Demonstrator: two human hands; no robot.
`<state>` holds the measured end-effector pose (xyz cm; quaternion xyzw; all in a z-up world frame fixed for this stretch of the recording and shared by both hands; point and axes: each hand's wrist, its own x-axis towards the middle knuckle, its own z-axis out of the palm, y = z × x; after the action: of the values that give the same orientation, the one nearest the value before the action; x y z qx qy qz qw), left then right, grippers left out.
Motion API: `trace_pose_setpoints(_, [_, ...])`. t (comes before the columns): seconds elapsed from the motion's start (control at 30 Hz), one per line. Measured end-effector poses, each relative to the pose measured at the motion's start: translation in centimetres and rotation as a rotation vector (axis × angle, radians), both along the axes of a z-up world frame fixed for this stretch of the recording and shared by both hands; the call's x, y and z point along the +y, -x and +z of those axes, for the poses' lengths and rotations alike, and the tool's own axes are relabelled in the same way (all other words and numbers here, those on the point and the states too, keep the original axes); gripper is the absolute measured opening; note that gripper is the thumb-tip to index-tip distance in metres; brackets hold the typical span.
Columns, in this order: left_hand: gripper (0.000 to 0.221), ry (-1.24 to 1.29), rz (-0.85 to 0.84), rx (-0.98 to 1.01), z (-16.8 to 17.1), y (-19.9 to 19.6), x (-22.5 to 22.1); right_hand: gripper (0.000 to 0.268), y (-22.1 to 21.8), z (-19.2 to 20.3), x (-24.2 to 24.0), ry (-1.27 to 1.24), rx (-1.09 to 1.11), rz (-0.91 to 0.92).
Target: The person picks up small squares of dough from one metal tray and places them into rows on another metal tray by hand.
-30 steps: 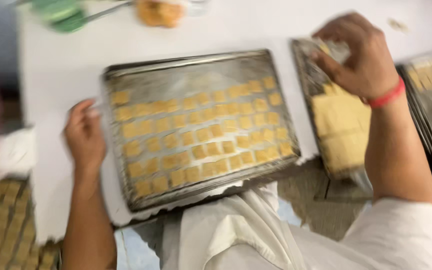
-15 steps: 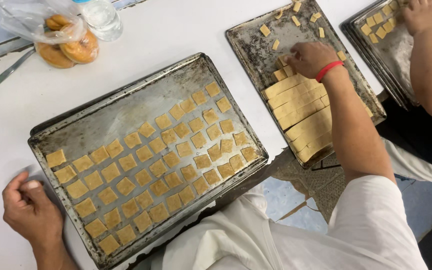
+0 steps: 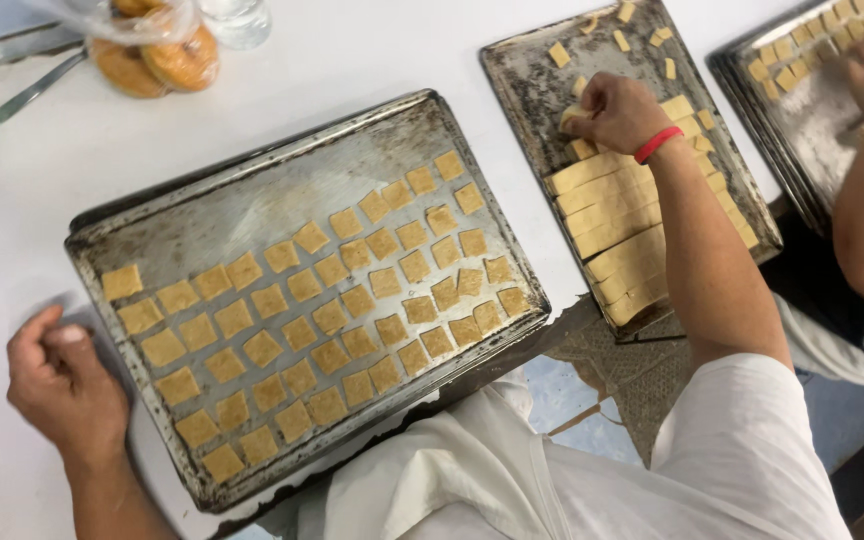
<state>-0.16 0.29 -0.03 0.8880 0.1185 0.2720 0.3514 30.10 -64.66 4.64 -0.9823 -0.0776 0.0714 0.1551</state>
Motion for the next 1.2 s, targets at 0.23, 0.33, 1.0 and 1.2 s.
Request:
trace_pose_setpoints(0.23, [0.019,0.293,-0.196,-0.151,4.1,-5.3,-1.3,0.017,0.8,4.1,14.0,-1.267,0.376,0.2])
trace_pose_setpoints(0.33, [0.026,0.412,-0.32,-0.029,5.3,-8.5,-5.6,0.014,2.7,5.1,23.3,-1.417,0.591,0.368])
trace_pose_setpoints(1.0, [0.016,-0.193,-0.081,0.24,3.9,-9.1,-5.2,0.024,7.4,0.7,37.5,-1.216,0.738,0.335])
trace_pose_setpoints(1.2, [0.012,-0.102,-0.009,0.141,5.3,-8.9,-4.0,0.02,7.8,0.5,39.3,-1.326,0.888,0.389])
